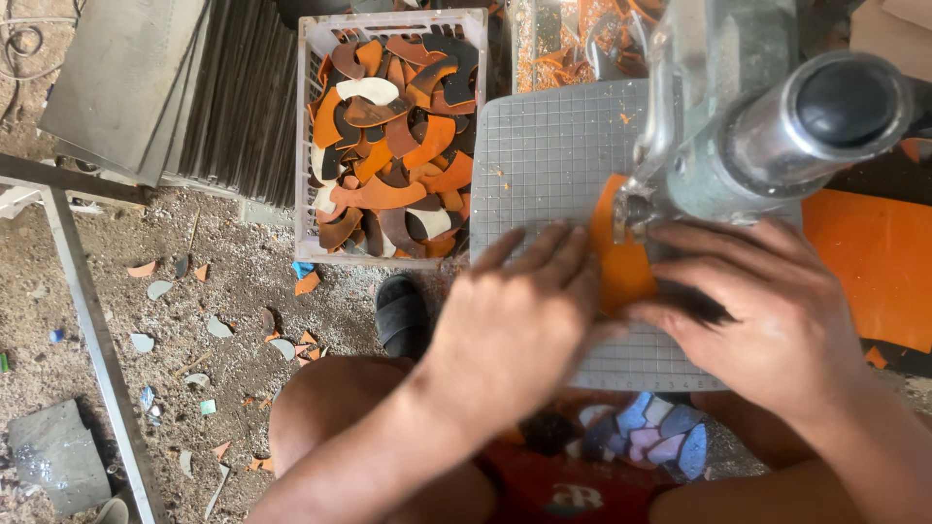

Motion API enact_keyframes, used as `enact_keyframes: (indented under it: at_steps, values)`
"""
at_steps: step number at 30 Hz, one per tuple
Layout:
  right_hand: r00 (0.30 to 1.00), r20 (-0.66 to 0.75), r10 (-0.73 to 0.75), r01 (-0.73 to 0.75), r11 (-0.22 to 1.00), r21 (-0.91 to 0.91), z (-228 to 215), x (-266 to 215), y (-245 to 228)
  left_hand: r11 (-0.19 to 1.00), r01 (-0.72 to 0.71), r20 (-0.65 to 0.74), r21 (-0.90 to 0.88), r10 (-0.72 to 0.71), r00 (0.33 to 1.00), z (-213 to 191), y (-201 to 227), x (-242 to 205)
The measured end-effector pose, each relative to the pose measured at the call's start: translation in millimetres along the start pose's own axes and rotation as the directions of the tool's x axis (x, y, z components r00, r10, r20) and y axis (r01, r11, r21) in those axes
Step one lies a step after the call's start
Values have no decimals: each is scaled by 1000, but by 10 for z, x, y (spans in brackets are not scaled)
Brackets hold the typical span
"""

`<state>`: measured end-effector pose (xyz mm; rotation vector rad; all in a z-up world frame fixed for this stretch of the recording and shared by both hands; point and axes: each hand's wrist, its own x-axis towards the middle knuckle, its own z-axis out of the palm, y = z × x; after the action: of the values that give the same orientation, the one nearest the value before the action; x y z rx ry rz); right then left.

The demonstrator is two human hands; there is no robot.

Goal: The person repeatedly picks up small, curved shoe sole pieces from a white crate and grinds their edges against a vertical grinding wheel. After each piece is processed, it is placed back into the crate. The person wears black slide sandals and works at a bench with a grid mat under the grinder.

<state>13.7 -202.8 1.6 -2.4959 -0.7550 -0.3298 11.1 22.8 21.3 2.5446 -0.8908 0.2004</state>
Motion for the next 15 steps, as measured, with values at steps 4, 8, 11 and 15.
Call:
enact_keyframes:
  at_steps: [4, 8, 11, 15]
  values:
    - [949, 246, 196, -237, 960, 149, -67, 2, 180, 991, 132, -136, 21, -128, 982, 205, 203, -23]
    - [965, 222, 139, -200, 938, 282, -41, 35, 314, 987, 135, -131, 91, -122, 984, 289, 197, -33]
    - [964, 219, 153, -215, 931, 296, -20, 47, 315, 990, 126, -114, 67, -118, 987, 297, 167, -26]
    - [970, 203, 138, -198, 927, 317, 12, 92, 247, 991, 122, -90, 48, -117, 989, 284, 121, -14]
